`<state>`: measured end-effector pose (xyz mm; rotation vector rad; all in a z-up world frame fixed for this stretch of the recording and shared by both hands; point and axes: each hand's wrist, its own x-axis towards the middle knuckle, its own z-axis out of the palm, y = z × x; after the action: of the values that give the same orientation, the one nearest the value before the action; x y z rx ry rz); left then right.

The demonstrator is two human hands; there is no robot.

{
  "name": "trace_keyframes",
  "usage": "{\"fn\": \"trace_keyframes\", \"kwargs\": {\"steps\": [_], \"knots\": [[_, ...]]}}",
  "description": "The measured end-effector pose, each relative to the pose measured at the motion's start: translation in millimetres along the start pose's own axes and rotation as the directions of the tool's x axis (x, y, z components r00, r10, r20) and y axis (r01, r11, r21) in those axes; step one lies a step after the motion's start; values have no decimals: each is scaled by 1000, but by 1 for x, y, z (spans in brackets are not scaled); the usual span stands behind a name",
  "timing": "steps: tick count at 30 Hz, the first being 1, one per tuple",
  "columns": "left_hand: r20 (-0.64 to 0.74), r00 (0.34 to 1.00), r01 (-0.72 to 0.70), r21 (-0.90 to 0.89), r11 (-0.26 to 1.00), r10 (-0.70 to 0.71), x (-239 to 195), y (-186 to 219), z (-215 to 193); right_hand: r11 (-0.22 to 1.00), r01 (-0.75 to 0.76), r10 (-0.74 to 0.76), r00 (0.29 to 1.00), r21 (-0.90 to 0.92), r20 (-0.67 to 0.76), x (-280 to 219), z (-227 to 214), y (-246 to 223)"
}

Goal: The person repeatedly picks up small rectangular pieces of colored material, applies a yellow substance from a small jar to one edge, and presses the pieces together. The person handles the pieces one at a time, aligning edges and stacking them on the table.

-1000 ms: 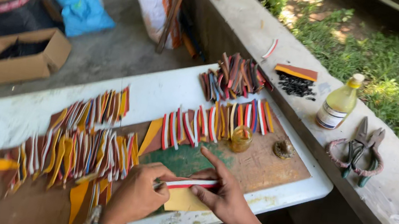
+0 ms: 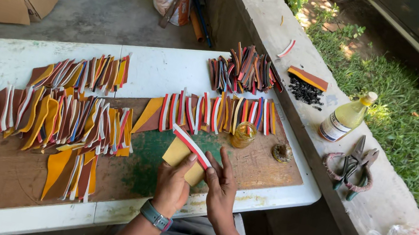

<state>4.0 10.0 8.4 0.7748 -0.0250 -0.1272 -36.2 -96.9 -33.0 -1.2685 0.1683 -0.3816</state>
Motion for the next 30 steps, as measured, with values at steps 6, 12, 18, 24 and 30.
{"fn": "trace_keyframes", "kwargs": {"steps": [6, 12, 18, 24, 30], "knots": [[390, 916, -401, 897, 189, 92, 24, 62, -4, 769, 337, -361, 930, -543, 66, 31, -41, -57], [476, 745, -657, 644, -391, -467, 45, 54, -26, 59, 423, -263, 880, -904, 395, 113, -87, -107], [414, 800, -576, 731, -365, -434, 51, 42, -41, -173, 338, 208, 931, -925, 301, 153, -70, -99], [447, 774, -609, 720, -335, -448, 62, 41, -50, -228, 357, 305, 910, -906, 282, 167, -71, -92], [490, 664, -728, 597, -338, -564, 58, 30, -43, -299, 377, 419, 877, -876, 234, 171, -60, -96]]}}
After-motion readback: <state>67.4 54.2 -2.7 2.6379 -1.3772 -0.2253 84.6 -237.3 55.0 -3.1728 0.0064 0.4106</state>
